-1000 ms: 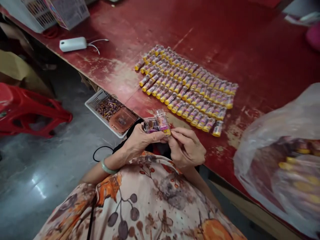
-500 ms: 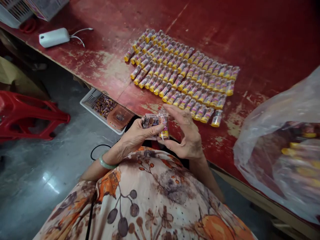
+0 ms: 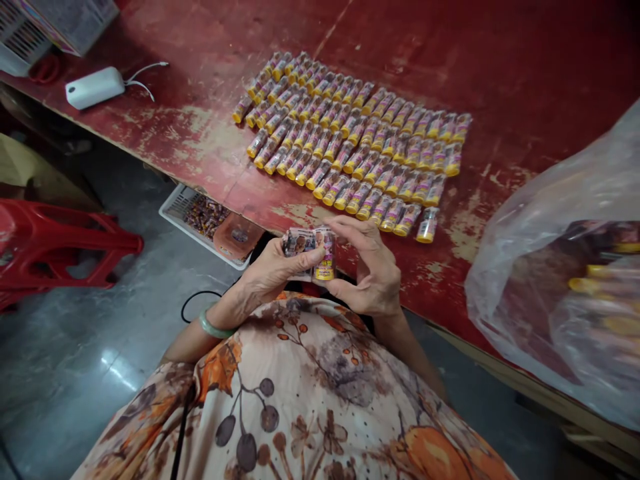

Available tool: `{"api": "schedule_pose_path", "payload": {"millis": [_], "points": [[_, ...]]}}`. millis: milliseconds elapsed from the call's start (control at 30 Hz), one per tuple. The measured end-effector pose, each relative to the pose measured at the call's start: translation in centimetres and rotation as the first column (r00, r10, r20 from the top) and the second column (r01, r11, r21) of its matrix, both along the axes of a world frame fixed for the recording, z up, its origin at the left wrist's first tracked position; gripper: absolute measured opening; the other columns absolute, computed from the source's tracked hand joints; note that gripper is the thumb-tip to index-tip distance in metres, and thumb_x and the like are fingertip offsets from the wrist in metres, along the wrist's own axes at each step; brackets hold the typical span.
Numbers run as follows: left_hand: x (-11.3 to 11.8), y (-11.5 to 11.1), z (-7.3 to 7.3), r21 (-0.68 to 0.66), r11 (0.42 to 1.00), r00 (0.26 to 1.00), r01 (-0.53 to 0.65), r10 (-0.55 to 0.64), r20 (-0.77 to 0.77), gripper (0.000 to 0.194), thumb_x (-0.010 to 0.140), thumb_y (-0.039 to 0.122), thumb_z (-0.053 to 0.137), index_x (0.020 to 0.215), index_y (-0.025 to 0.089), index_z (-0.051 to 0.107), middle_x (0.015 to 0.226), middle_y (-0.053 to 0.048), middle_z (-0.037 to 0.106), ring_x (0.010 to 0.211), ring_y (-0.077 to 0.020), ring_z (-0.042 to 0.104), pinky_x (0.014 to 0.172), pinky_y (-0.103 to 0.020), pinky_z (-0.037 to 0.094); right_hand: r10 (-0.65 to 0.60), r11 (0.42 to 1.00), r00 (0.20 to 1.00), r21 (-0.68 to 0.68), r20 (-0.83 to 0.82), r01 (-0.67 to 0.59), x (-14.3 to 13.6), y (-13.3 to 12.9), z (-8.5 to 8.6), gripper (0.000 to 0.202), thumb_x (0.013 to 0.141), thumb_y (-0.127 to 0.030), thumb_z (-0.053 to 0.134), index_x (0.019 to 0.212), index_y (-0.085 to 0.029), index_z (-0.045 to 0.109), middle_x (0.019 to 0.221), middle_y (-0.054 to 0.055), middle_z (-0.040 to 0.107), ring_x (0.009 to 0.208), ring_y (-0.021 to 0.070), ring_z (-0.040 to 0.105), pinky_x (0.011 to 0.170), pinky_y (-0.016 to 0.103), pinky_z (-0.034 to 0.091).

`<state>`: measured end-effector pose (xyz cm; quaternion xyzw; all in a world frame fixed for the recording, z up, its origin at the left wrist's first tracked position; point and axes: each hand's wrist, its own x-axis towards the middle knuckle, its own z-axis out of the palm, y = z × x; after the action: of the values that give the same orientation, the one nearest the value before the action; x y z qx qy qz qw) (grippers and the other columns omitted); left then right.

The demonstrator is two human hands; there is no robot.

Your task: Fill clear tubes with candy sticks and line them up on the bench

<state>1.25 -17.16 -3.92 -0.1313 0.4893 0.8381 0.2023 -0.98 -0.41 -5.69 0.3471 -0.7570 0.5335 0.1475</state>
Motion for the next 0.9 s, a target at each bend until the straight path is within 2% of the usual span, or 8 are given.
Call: {"api": "schedule_pose_path", "payload": {"millis": [333,467,600,733,833,900], "points": [[0.2,-0.3,0.1,-0.022,1.000,1.000,-0.005,0.005,0.018,0.032,0.064,0.032,0.082,0.090,0.016,0.070,0.082,-0.002,0.067,0.072,-0.0120,0.061,0.071,-0.026,0.051,0.013,0.999,1.000,0.034,-0.029,-0.012,-0.1,-0.4,0.1,0.059,0.073,-0.015,0.062,0.131,-0.018,0.050,0.131,0.014,0.053,0.118,0.0310,0.053,0.097,0.052,0.044],[0.3,-0.3,0.1,0.021,0.999,0.999,-0.035,0.035,0.019,0.033,0.067,0.033,0.080,0.094,0.017,0.070,0.086,-0.002,0.067,0.074,-0.0137,0.061,0.066,-0.026,0.051,-0.054,0.995,0.985,0.074,-0.162,0.067,0.3,-0.7,0.0,0.057,0.073,-0.009,0.062,0.128,-0.018,0.052,0.133,0.015,0.052,0.113,0.0297,0.055,0.093,0.051,0.048],[0.3,-0.3,-0.3,0.079,0.994,0.997,-0.074,0.073,0.019,0.029,0.066,0.030,0.081,0.090,0.016,0.071,0.083,-0.001,0.067,0.071,-0.0102,0.060,0.068,-0.022,0.049,-0.105,0.986,0.940,0.091,-0.324,0.141,0.7,-1.2,-0.5,0.059,0.072,-0.002,0.060,0.128,-0.018,0.052,0.122,0.015,0.060,0.106,0.0269,0.059,0.086,0.047,0.053],[0.7,-0.2,-0.4,0.087,0.993,0.996,-0.082,0.079,0.040,0.031,0.065,0.029,0.082,0.089,0.015,0.071,0.083,-0.002,0.068,0.072,-0.0106,0.061,0.069,-0.022,0.049,-0.134,0.981,0.916,0.080,-0.378,0.177,0.9,-1.7,-0.8,0.058,0.074,-0.002,0.059,0.129,-0.018,0.051,0.118,0.015,0.063,0.102,0.0255,0.060,0.083,0.045,0.055],[0.6,-0.5,-0.3,0.050,0.996,0.996,-0.075,0.073,0.049,0.033,0.063,0.031,0.083,0.088,0.013,0.070,0.082,-0.003,0.068,0.071,-0.0122,0.062,0.069,-0.024,0.050,-0.127,0.982,0.919,0.085,-0.373,0.171,0.9,-1.8,-0.8,0.055,0.076,-0.004,0.059,0.129,-0.018,0.051,0.118,0.015,0.063,0.102,0.0259,0.060,0.083,0.046,0.055],[-0.3,-1.4,-0.2,-0.046,0.996,0.996,-0.077,0.079,0.048,0.037,0.060,0.033,0.084,0.087,0.013,0.068,0.079,-0.004,0.068,0.069,-0.0141,0.062,0.066,-0.026,0.052,-0.112,0.983,0.925,0.095,-0.364,0.157,0.8,-1.5,-0.6,0.054,0.076,-0.007,0.062,0.127,-0.016,0.052,0.120,0.017,0.062,0.103,0.0271,0.059,0.084,0.047,0.054]]}}
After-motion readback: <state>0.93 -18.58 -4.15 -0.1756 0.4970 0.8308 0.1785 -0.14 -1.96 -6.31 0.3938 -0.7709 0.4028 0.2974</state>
